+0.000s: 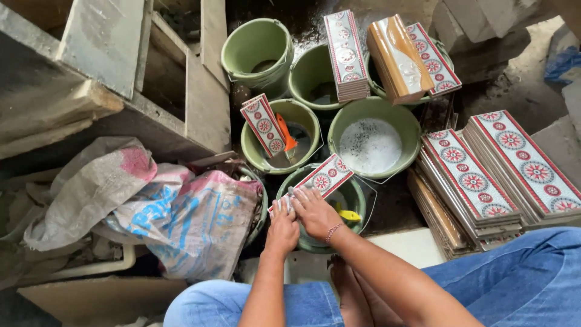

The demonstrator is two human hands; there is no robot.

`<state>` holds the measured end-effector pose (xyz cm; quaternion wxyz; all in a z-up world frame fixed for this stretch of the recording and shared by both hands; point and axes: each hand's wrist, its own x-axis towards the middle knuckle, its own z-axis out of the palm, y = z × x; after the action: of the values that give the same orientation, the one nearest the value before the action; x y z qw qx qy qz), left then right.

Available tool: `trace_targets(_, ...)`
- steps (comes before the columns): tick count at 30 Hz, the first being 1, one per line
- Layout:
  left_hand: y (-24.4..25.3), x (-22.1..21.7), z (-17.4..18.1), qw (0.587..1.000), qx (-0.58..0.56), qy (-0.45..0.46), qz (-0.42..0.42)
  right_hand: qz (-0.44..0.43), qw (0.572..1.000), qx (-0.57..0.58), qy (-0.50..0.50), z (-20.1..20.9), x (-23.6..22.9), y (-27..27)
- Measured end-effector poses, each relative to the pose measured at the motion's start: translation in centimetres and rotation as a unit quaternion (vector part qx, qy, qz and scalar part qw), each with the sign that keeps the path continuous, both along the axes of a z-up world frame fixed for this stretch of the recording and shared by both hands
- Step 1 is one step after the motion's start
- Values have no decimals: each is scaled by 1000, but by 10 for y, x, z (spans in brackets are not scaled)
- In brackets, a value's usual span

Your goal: The person scrubs a rectangular tile with a yellow brush and soapy water, then rinses it in a separate bucket. They repeat this process for multiple tiles, handling them one at a time and placing the cleaned tiles into a bucket.

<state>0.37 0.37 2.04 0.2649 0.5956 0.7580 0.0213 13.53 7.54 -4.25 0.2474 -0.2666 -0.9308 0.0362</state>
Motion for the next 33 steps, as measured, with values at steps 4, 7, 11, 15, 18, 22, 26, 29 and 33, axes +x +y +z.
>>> trace_targets(4, 0, -1, -6, 1000, -10, 1, 0, 56, 998, -30, 5, 22, 37, 57)
trace_targets(7, -2, 2, -4, 1000, -19, -1, 8, -157, 968, -126, -150, 29, 42, 80)
trace_targets(11, 8, -4, -5, 1000, -15, 2, 7, -100, 990, -23, -99, 28, 12, 49)
trace_targets(15, 0, -4, -14, 1000, -15, -11, 6, 55, 988, -81, -119, 45, 51, 22)
trace_targets(18, -1, 0, -3, 1000, -12, -16, 13, -75, 991, 10, -110, 47, 75, 60)
trace_targets(22, 3, -4, -15, 1000, -10, 3, 5, -136, 988, 54, -45, -1, 13, 58)
trace_targets(26, -1, -7, -15, 1000, 10, -2, -16, 40, 995, -41, -77, 30, 17, 21)
trace_targets(29, -11, -2, -12, 1000, 14, -12, -4, 40, 996, -28, -77, 21, 56, 48)
trace_targets(33, -2, -6, -18, 1000, 29, -3, -11, -179, 977, -74, -86, 22, 50, 80)
